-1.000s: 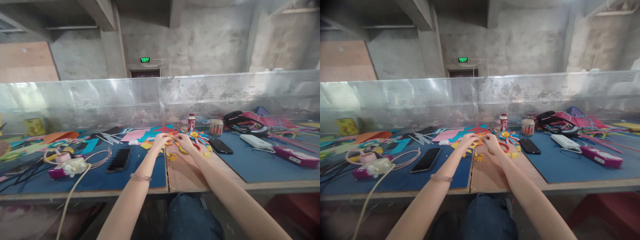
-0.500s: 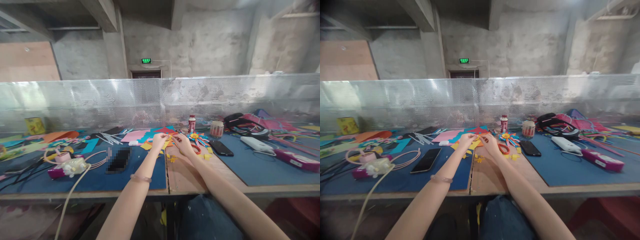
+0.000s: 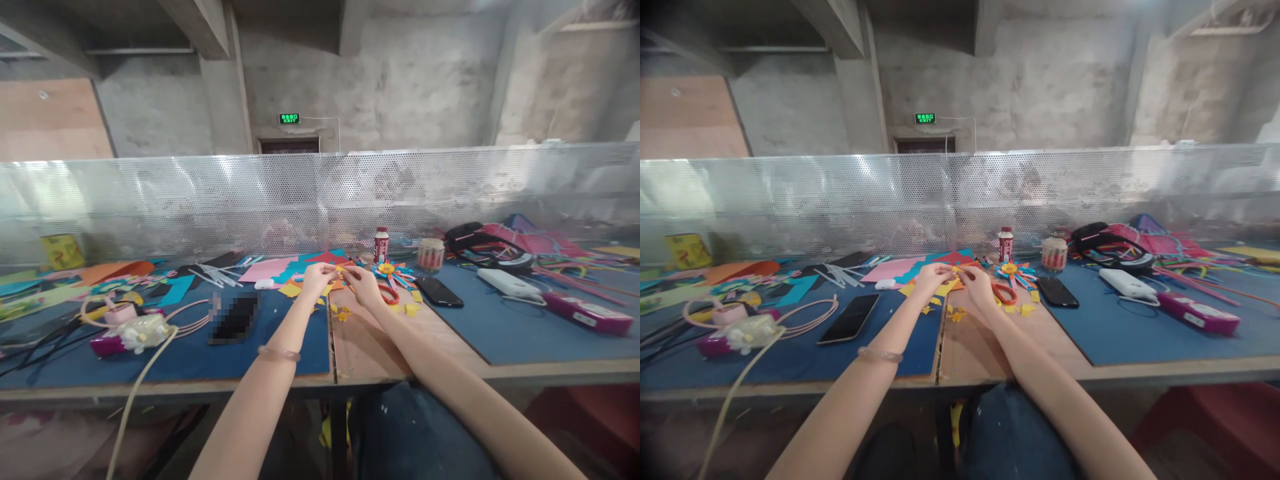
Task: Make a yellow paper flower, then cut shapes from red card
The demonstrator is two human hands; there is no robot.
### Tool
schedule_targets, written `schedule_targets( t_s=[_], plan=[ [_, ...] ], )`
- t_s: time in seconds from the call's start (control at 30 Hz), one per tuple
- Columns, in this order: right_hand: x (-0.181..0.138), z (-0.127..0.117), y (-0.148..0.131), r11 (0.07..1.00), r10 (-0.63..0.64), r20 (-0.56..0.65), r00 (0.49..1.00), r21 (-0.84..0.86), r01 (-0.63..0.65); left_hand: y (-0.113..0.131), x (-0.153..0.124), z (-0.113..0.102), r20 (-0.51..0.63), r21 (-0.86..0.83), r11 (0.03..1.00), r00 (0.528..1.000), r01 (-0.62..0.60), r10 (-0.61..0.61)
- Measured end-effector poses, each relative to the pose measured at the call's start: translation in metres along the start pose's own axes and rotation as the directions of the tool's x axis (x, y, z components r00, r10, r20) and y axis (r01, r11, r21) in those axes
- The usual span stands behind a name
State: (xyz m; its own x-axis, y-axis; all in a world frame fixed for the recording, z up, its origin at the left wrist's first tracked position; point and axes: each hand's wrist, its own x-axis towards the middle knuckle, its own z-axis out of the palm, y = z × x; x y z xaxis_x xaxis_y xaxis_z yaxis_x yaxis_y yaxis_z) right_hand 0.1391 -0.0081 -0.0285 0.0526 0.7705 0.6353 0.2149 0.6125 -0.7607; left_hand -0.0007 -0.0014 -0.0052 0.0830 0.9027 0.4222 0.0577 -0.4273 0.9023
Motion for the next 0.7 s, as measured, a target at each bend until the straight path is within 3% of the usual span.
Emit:
schedule_targets(
  t_s=[0.13, 0.37, 0.7],
  plan=[
    [-0.0009, -0.0031, -0.0031, 0.983, -0.107, -0.028, 0.994, -0.155, 0.101, 0.0019, -0.0019, 0.0006, 0.048, -0.056, 0.998, 0.999, 0.016, -0.013],
    [-0.002, -0.0026, 0.0007, 0.9, -0.295, 0.007, 0.955, -0.333, 0.281, 0.0036, -0.0033, 0.0042, -0.028, -0.004, 1.0, 0.999, 0.025, -0.025],
    [-0.0083, 0.0004, 0.0003, 0.694, -0.392, 0.053, 0.919, -0.639, 0.333, 0.0068, -0.0057, 0.0071, -0.044, 0.034, 0.999, 0.999, 0.009, -0.007]
  ],
)
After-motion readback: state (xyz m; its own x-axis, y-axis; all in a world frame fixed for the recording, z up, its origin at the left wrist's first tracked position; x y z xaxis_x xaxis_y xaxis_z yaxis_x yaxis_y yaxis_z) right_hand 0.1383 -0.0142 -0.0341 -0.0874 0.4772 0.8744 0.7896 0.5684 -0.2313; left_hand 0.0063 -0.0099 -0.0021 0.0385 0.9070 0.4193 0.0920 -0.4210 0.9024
